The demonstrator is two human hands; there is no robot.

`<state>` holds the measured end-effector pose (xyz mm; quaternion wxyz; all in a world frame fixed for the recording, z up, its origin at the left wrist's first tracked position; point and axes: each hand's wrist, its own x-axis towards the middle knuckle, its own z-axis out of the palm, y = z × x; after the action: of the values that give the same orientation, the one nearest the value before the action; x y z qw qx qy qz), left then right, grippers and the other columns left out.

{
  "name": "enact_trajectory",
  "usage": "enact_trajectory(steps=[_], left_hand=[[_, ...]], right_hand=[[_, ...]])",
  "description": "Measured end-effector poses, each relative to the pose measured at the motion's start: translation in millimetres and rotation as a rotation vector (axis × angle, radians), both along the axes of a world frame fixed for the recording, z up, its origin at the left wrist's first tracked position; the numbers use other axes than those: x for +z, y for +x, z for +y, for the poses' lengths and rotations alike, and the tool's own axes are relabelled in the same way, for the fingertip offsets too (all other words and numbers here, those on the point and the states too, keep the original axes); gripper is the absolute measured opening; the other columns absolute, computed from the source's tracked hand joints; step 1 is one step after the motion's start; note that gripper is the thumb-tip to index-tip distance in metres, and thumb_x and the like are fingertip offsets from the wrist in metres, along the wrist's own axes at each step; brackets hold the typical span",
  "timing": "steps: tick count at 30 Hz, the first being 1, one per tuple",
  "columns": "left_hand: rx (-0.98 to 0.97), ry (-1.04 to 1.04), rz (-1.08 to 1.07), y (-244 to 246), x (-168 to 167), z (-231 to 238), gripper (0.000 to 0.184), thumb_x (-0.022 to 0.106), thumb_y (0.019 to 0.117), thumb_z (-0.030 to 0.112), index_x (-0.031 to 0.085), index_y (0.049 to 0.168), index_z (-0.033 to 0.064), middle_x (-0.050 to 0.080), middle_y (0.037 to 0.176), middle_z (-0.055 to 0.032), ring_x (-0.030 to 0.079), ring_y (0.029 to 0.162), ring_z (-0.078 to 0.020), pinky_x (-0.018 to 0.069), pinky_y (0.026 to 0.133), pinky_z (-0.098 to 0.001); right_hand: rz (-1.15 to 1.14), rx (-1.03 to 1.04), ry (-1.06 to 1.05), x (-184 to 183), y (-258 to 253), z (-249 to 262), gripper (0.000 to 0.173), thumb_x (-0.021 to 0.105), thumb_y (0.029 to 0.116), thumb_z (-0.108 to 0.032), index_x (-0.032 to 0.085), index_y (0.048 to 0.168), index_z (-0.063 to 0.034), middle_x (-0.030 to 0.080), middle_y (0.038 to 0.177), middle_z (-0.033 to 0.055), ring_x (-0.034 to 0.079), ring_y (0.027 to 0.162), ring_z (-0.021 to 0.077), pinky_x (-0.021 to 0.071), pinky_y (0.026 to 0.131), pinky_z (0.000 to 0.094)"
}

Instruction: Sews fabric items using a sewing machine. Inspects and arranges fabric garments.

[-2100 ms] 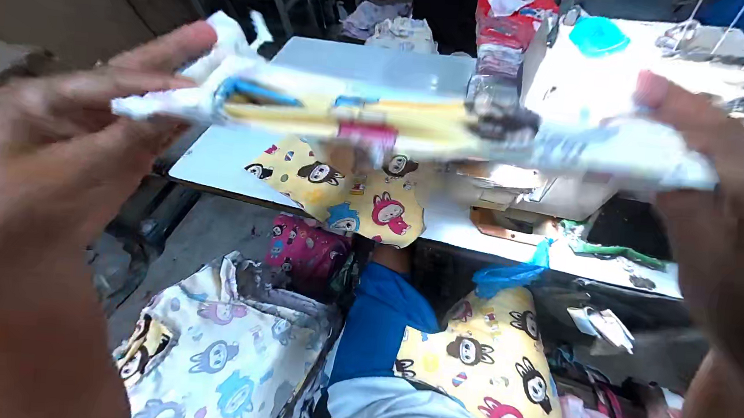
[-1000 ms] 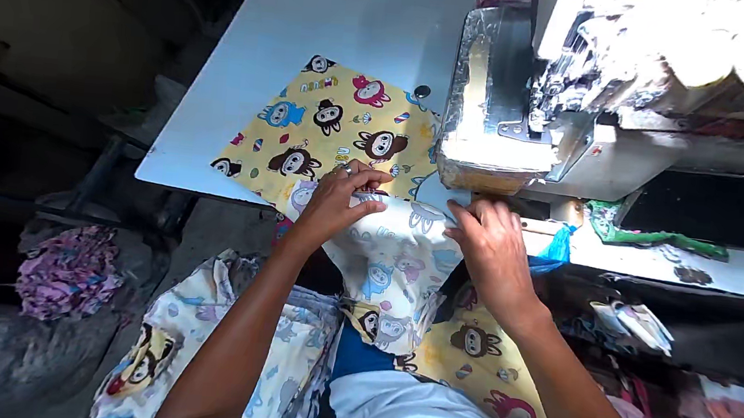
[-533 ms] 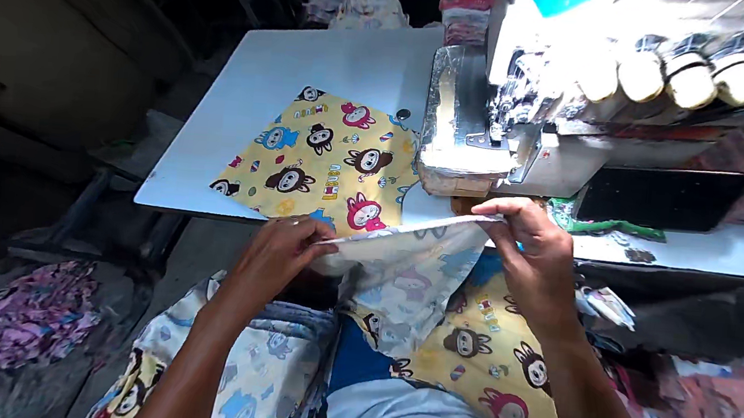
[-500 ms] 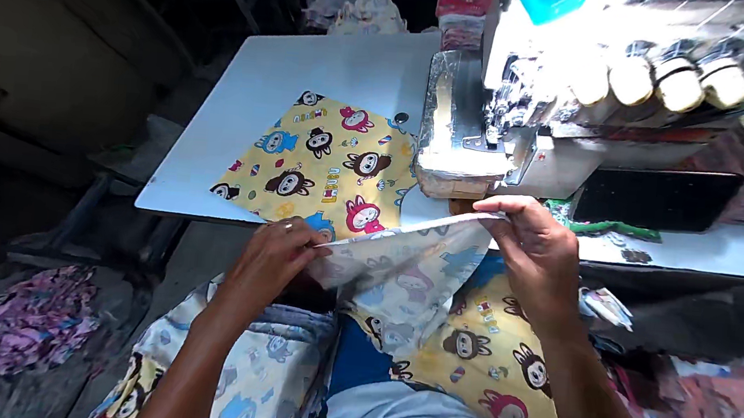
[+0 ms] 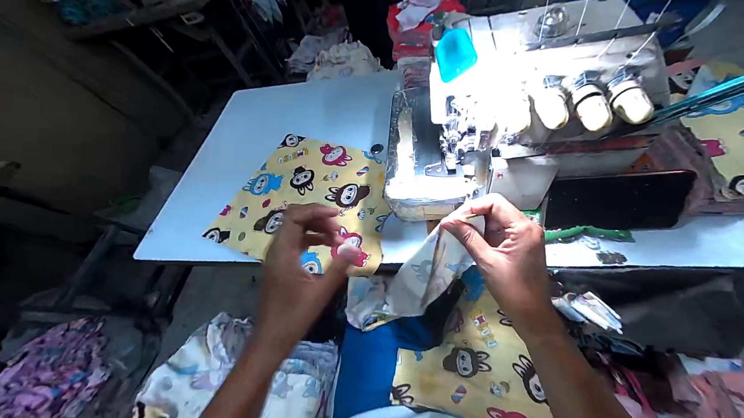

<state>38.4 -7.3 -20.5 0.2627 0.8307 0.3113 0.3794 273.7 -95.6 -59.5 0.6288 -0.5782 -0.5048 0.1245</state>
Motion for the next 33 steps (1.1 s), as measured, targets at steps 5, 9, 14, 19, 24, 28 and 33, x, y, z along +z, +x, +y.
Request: enact_trajectory(steps=[5,9,14,19,24,28,33], left_hand=[[0.109,0.130,0.031,61,-34,-37,0.066,0.078,0.0840,0.035,0.054,0.137,0.0023,0.060,0.134,-0.0164,0.061,0.115,-0.0229,0.0529,0.090,-0.0405],[0.275,0.158,0.044,68,-53,-45,0.044,0.068,0.0913,0.029,0.064,0.130,0.0080,0.063,0.131,-0.0110,0.063,0.110,-0.0213,0.0528,0.085,-0.0397],[0.334,0.075,0.130,25,-71,-32,0.017,0.071,0.0898,0.012,0.077,0.104,0.0067,0.073,0.116,-0.0090,0.070,0.102,-0.0249,0.0563,0.084,-0.0484],[0.201,-0.194,-0.051,-34,-39,-27,0.019,0.061,0.1011,0.015,0.072,0.110,0.0023,0.073,0.099,0.0028,0.067,0.088,0.0031,0.0565,0.081,-0.0175],[0.264,0.082,0.128,-40,21,24,0.031,0.059,0.1040,0.031,0.069,0.111,0.0021,0.068,0.089,-0.0001,0.057,0.068,0.0036,0.0501,0.063,-0.0168],[0.183,0.201,0.255,-1,28,101,0.026,0.060,0.1033,0.017,0.070,0.109,-0.0067,0.069,0.104,-0.0227,0.067,0.091,-0.0288,0.0546,0.084,-0.0459],[-0.032,0.129,0.248,62,34,95,0.026,0.057,0.1047,0.021,0.070,0.116,0.0020,0.062,0.127,-0.0177,0.061,0.117,-0.0313,0.0496,0.098,-0.0500]], right_hand=[[-0.257,0.010,0.071,24,-23,-1,0.009,0.073,0.0928,-0.014,0.073,0.096,-0.0047,0.068,0.089,0.0039,0.060,0.074,0.0034,0.0477,0.064,0.0145],[-0.284,0.019,0.104,35,-26,-8,0.009,0.071,0.0936,-0.012,0.073,0.098,-0.0042,0.067,0.091,0.0036,0.061,0.078,0.0020,0.0477,0.067,0.0120],[-0.222,-0.026,0.131,41,-13,-19,0.013,0.074,0.0940,-0.018,0.071,0.100,-0.0063,0.068,0.094,0.0002,0.060,0.079,-0.0012,0.0486,0.067,0.0120],[-0.036,-0.050,0.100,31,14,-24,0.013,0.075,0.0925,-0.016,0.069,0.102,-0.0105,0.069,0.093,-0.0075,0.058,0.071,-0.0065,0.0478,0.063,0.0088],[0.129,0.010,0.007,17,24,-5,0.018,0.072,0.0932,-0.006,0.070,0.111,-0.0081,0.074,0.099,-0.0035,0.069,0.086,-0.0007,0.0580,0.077,0.0166],[0.180,0.020,0.075,12,20,20,0.018,0.076,0.0885,-0.003,0.070,0.105,-0.0065,0.074,0.094,-0.0007,0.071,0.082,0.0035,0.0601,0.073,0.0196],[0.122,-0.024,0.065,8,19,34,0.012,0.072,0.0947,-0.008,0.072,0.107,-0.0076,0.074,0.095,-0.0012,0.069,0.082,0.0020,0.0585,0.073,0.0189]])
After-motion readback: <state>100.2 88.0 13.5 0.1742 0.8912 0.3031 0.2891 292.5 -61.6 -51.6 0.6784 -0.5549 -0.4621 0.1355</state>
